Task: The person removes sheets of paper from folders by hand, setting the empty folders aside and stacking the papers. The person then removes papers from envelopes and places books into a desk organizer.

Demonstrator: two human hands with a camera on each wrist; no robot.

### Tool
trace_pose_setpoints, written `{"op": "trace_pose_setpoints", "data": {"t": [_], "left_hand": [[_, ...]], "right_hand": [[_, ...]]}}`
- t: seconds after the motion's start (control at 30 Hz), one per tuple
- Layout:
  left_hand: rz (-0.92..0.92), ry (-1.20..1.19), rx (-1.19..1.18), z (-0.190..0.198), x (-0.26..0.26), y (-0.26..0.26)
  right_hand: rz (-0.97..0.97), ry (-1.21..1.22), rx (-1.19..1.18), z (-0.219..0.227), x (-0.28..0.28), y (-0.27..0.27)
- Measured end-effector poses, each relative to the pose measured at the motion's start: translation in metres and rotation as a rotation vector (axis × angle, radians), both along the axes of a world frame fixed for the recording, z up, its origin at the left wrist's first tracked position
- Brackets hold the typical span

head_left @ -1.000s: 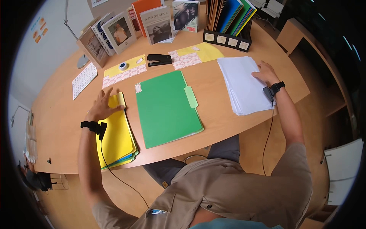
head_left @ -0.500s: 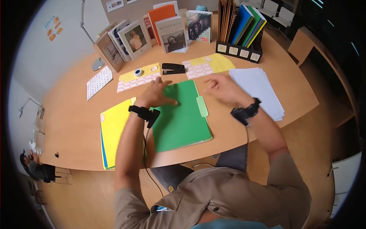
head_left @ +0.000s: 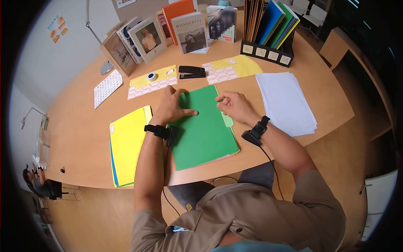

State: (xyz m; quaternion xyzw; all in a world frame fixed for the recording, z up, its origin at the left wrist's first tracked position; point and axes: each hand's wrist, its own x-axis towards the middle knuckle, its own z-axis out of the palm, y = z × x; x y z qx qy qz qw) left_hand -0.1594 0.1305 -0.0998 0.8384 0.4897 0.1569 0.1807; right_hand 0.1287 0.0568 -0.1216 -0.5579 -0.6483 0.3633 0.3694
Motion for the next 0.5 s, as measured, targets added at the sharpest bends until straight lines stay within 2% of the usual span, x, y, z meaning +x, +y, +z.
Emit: {"op": "trace_pose_setpoints", "data": {"t": [0.5], "left_hand": [[0.009,-0.091,0.038,-0.006,-0.003,0.003]], "right_hand": [[-0.087,0.014,0.031,-0.003,-0.005,-0.003]]}}
